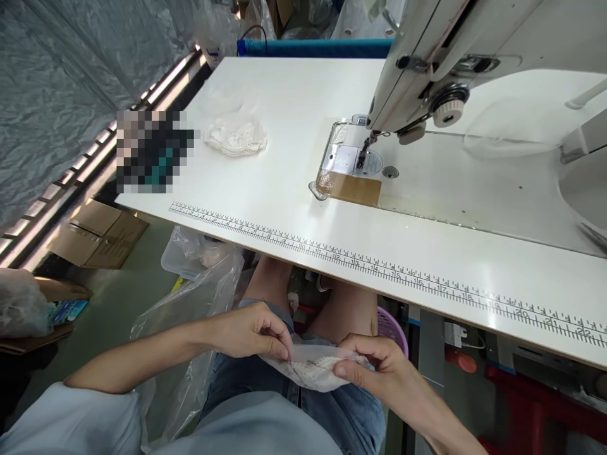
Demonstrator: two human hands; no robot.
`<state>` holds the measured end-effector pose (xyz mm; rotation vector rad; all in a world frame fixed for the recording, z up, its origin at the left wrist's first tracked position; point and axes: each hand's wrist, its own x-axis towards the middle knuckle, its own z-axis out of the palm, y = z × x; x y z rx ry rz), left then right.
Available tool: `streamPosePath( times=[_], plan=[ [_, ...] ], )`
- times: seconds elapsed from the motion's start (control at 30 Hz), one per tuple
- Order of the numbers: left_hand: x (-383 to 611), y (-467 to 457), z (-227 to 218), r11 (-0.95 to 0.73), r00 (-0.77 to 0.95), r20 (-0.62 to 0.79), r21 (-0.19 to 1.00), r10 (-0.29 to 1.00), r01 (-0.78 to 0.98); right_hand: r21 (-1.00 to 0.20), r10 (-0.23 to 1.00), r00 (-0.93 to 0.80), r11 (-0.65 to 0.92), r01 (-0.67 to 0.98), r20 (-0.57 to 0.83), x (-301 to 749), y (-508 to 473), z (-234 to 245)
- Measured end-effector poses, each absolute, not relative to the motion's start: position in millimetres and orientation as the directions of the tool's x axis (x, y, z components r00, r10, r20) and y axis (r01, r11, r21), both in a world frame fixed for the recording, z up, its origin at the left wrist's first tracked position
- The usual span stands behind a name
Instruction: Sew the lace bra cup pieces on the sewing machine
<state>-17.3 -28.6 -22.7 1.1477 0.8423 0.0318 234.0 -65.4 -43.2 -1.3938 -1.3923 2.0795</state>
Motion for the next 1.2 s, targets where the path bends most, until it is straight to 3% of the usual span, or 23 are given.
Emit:
streamPosePath(
  times=[0.47, 0.67, 0.93, 1.2],
  plan=[
    [-12.7, -40.7, -38.8, 0.484, 0.701, -0.518, 0.831, 0.490, 0.276, -0.803, 0.675, -0.454, -0.566, 0.185, -0.581, 233.3, -67.3, -38.5],
    [-15.0, -34.9, -32.8, 0.515, 0.721, -0.527, 0.813, 0.450, 0.272, -0.812, 0.677, -0.458, -0.540, 0.223, -0.576, 232.5, -67.9, -38.5],
    [-9.3, -34.4, -31.3, 0.391, 0.714, -0.470, 0.873, 0.520, 0.290, -0.843, 0.690, -0.489, -0.483, 0.237, -0.533, 226.3, -67.6, -37.1],
    [-12.4, -31.2, -28.2, 0.460, 0.722, -0.530, 0.827, 0.445, 0.323, -0.850, 0.687, -0.515, -0.488, 0.196, -0.513, 223.5, -69.1, -38.9]
  ],
)
